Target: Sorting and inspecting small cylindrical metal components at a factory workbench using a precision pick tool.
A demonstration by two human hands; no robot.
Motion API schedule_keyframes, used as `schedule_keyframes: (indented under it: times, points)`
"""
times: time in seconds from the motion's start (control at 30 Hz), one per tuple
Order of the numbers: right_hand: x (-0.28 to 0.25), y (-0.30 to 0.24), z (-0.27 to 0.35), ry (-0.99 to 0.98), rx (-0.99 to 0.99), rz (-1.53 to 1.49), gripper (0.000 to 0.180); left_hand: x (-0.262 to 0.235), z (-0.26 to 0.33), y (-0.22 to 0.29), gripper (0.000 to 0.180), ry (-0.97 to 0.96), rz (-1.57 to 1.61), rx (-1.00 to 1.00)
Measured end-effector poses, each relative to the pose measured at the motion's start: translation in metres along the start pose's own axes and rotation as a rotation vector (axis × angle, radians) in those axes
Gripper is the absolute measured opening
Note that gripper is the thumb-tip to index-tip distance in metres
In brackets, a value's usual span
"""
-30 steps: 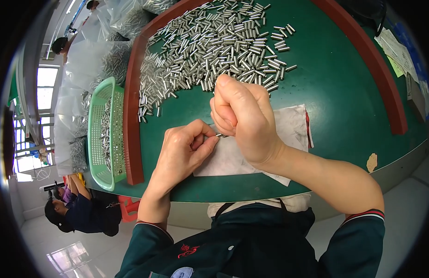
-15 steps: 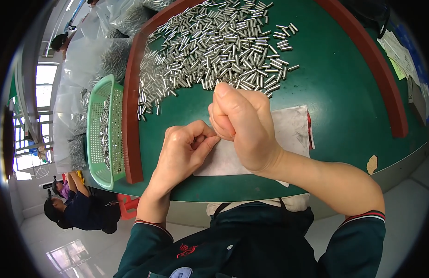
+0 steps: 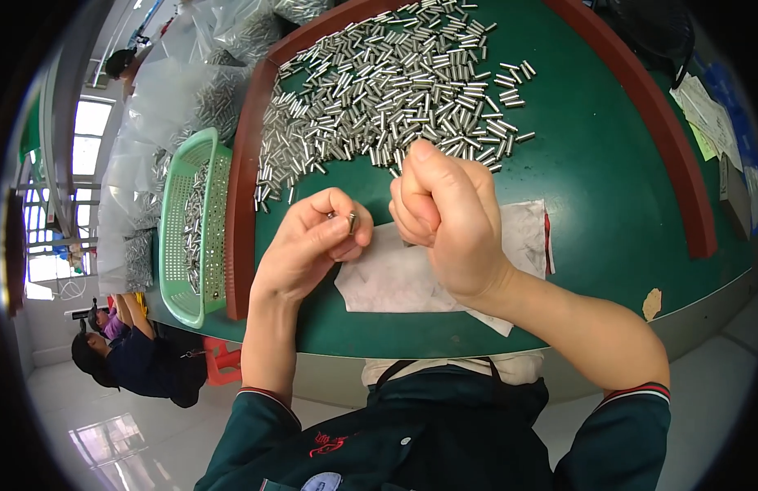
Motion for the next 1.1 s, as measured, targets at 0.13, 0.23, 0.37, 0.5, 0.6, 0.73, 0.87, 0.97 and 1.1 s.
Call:
schedule_keyframes:
  times: [0.13,0.23,0.37,0.5,0.6,0.73,0.87,0.97,1.1]
  points:
    - [-0.002,0.009,0.004,0.004,0.018,-0.033,0.043,-0.009,-0.006,-0.008,0.012,-0.023,0.369,-0.072]
    - [-0.004,0.008,0.006,0.003,0.010,-0.025,0.042,-0.012,-0.010,-0.010,0.019,0.016,0.353,-0.075]
    - [-0.006,0.006,0.004,0.017,0.005,-0.035,0.042,-0.023,-0.014,0.002,0.023,0.083,0.349,0.069]
    - [-0.004,0.008,0.003,0.016,0.016,-0.047,0.041,-0.039,-0.008,0.035,0.011,0.481,-0.422,0.345]
    - [-0.006,0.007,0.002,0.038,0.006,-0.029,0.041,-0.015,-0.013,0.042,0.013,0.441,-0.932,0.503]
    - [-0.009,0.008,0.001,0.068,0.009,-0.043,0.041,0.019,-0.012,0.046,0.015,0.314,-1.307,0.834]
    - [-0.008,0.007,0.001,0.066,0.006,-0.035,0.042,0.018,-0.009,0.046,0.008,0.283,-1.393,0.773]
    - [-0.009,0.008,0.000,0.060,0.024,-0.039,0.042,-0.009,-0.013,0.036,0.009,0.320,-0.998,0.429]
    - [-0.010,0.010,0.001,0.062,0.052,-0.050,0.043,-0.017,-0.013,0.002,0.010,0.051,0.084,0.054]
Point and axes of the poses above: each hand's wrist, its own z-axis away from the middle knuckle, its own x-axis out of the palm, y = z × x, the point moved 10 cm from there along -z, towards the middle knuckle, and after that the axes turned 5 degrees about y, right-handed, at the moved point
